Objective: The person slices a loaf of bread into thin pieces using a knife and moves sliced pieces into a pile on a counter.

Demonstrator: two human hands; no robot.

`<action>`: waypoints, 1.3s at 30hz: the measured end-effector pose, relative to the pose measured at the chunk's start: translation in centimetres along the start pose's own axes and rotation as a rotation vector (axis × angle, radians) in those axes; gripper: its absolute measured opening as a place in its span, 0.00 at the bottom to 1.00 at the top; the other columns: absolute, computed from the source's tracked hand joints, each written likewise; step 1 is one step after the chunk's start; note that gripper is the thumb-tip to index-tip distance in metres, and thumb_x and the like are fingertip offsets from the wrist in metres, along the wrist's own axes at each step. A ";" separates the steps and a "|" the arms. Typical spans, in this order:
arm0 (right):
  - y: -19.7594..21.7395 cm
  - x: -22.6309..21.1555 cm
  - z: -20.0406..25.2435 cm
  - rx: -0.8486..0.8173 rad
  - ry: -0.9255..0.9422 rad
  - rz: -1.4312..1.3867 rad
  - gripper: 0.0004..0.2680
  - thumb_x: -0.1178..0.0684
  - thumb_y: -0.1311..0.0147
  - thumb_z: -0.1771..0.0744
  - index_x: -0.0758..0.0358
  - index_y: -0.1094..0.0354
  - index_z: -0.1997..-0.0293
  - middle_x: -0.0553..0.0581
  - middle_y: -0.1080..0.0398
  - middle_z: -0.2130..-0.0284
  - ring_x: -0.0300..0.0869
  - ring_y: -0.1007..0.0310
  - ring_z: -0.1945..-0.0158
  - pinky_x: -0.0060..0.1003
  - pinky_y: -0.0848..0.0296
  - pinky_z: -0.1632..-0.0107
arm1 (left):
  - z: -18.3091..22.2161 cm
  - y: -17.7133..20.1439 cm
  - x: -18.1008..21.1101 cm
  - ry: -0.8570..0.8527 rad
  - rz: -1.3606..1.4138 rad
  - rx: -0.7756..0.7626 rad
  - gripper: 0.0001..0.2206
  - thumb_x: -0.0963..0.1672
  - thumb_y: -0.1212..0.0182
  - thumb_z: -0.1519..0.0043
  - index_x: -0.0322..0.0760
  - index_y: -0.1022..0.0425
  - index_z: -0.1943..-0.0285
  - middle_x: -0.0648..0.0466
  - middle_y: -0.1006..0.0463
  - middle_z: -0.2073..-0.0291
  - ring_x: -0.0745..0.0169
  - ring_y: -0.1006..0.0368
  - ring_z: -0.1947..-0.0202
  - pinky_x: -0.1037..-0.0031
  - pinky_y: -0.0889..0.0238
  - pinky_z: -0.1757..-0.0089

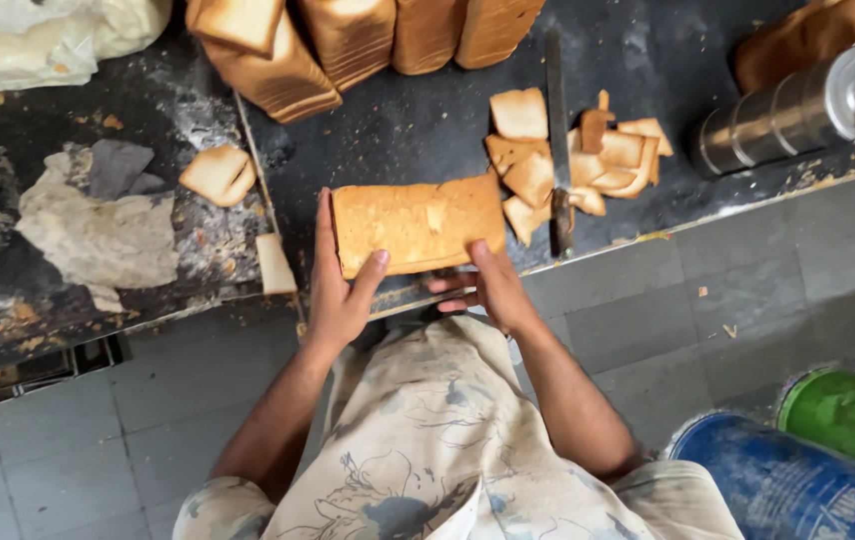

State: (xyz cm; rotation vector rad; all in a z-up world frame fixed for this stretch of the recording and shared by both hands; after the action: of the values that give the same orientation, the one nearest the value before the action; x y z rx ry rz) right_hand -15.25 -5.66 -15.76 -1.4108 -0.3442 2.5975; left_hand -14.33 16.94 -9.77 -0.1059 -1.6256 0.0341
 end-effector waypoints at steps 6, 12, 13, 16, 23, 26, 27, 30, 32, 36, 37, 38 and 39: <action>1.4 3.3 -0.3 0.098 0.157 0.548 0.19 0.43 0.46 0.32 0.64 0.38 0.37 0.56 0.26 0.70 0.37 0.26 0.72 0.33 0.26 0.71 | 1.4 4.4 -8.8 0.230 -0.026 0.213 0.29 0.46 0.42 0.30 0.30 0.44 0.22 0.40 0.29 0.32 0.54 0.31 0.36 0.70 0.38 0.38; 10.1 -5.2 3.1 0.666 0.842 1.103 0.12 0.51 0.35 0.32 0.67 0.29 0.48 0.64 0.26 0.61 0.52 0.24 0.59 0.43 0.25 0.57 | 1.6 4.1 -1.8 -0.196 -0.631 0.249 0.36 0.45 0.31 0.36 0.26 0.49 0.23 0.29 0.48 0.25 0.33 0.52 0.23 0.54 0.57 0.29; 10.8 -6.4 3.4 0.725 0.996 1.223 0.11 0.54 0.34 0.32 0.67 0.30 0.49 0.68 0.27 0.58 0.58 0.25 0.55 0.47 0.26 0.52 | 0.9 3.1 -0.7 -0.257 -0.726 0.156 0.37 0.47 0.30 0.37 0.27 0.48 0.24 0.29 0.49 0.25 0.32 0.54 0.23 0.52 0.58 0.29; 15.5 -6.4 -1.0 0.715 0.761 1.367 0.15 0.51 0.28 0.39 0.68 0.30 0.56 0.73 0.30 0.62 0.65 0.28 0.60 0.53 0.29 0.57 | -3.2 -1.9 -1.4 -0.206 -0.957 -0.156 0.39 0.55 0.33 0.40 0.30 0.45 0.26 0.35 0.46 0.27 0.33 0.54 0.25 0.48 0.61 0.32; 22.0 -3.4 -6.2 0.651 0.725 1.210 0.12 0.57 0.45 0.32 0.68 0.37 0.44 0.69 0.27 0.61 0.65 0.26 0.56 0.53 0.29 0.52 | -6.5 -6.7 -3.8 -0.046 -1.187 -0.270 0.30 0.58 0.48 0.34 0.32 0.31 0.34 0.44 0.25 0.46 0.46 0.33 0.45 0.55 0.47 0.45; 20.7 -2.4 -3.0 0.654 0.649 0.998 0.10 0.56 0.51 0.29 0.67 0.39 0.42 0.66 0.28 0.67 0.55 0.30 0.67 0.48 0.32 0.64 | -5.0 -6.7 -2.9 -0.106 -1.215 -0.249 0.29 0.58 0.46 0.35 0.32 0.28 0.40 0.45 0.24 0.52 0.48 0.32 0.50 0.57 0.47 0.50; 20.3 -1.5 -1.5 0.618 0.553 0.773 0.09 0.54 0.53 0.28 0.65 0.39 0.43 0.63 0.31 0.70 0.47 0.34 0.72 0.43 0.34 0.70 | -4.6 -6.7 -2.9 -0.093 -1.217 -0.258 0.28 0.58 0.46 0.35 0.32 0.27 0.40 0.45 0.24 0.52 0.47 0.32 0.49 0.56 0.47 0.49; 15.2 0.8 2.3 0.339 0.464 0.245 0.06 0.52 0.58 0.26 0.61 0.40 0.46 0.53 0.37 0.77 0.31 0.39 0.82 0.30 0.38 0.80 | -4.7 -6.6 -2.9 -0.091 -1.213 -0.258 0.26 0.57 0.47 0.34 0.33 0.27 0.41 0.45 0.24 0.51 0.47 0.32 0.48 0.55 0.46 0.49; 12.0 2.0 4.8 0.283 0.447 0.270 0.05 0.54 0.57 0.28 0.62 0.41 0.49 0.54 0.28 0.69 0.35 0.34 0.80 0.34 0.37 0.78 | -5.1 -6.7 -3.5 -0.077 -1.215 -0.275 0.25 0.56 0.48 0.34 0.32 0.28 0.42 0.45 0.24 0.51 0.48 0.32 0.49 0.55 0.46 0.51; 5.4 0.4 7.4 0.328 0.707 0.882 0.05 0.55 0.53 0.28 0.67 0.39 0.54 0.63 0.24 0.72 0.52 0.20 0.71 0.47 0.26 0.69 | -6.5 -8.0 -4.5 -0.102 -1.183 -0.296 0.19 0.52 0.50 0.33 0.33 0.29 0.46 0.45 0.25 0.52 0.49 0.31 0.50 0.54 0.45 0.53; 4.4 0.5 7.4 0.351 0.639 0.953 0.06 0.55 0.52 0.29 0.67 0.38 0.54 0.67 0.25 0.73 0.58 0.22 0.70 0.51 0.28 0.69 | -6.7 -8.5 -4.5 -0.128 -1.160 -0.285 0.16 0.50 0.51 0.32 0.34 0.29 0.47 0.45 0.25 0.52 0.49 0.30 0.50 0.54 0.44 0.53; 3.5 0.6 7.4 0.374 0.569 1.022 0.06 0.54 0.51 0.29 0.68 0.37 0.55 0.71 0.26 0.74 0.63 0.24 0.69 0.55 0.30 0.69 | -6.6 -8.7 -4.4 -0.128 -1.152 -0.252 0.15 0.49 0.51 0.31 0.35 0.29 0.48 0.46 0.24 0.52 0.50 0.30 0.50 0.54 0.44 0.52; 2.8 0.6 7.4 0.395 0.498 1.090 0.07 0.54 0.51 0.30 0.69 0.36 0.55 0.75 0.28 0.75 0.69 0.26 0.68 0.59 0.32 0.69 | -6.2 -8.8 -4.3 -0.129 -1.143 -0.219 0.13 0.49 0.51 0.31 0.36 0.30 0.48 0.47 0.24 0.53 0.50 0.29 0.51 0.54 0.44 0.51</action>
State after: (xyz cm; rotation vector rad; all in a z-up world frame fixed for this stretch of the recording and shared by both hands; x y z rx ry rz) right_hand -21.93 -9.05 -13.12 -2.3870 1.2468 2.4962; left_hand -8.31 7.52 -12.95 0.6732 -1.6074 -1.0255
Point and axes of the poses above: each hand's wrist, its own z-axis away from the middle knuckle, its own y-axis out of the back of the hand, x = y × z, the point moved 8 cm from there along -z, towards the middle knuckle
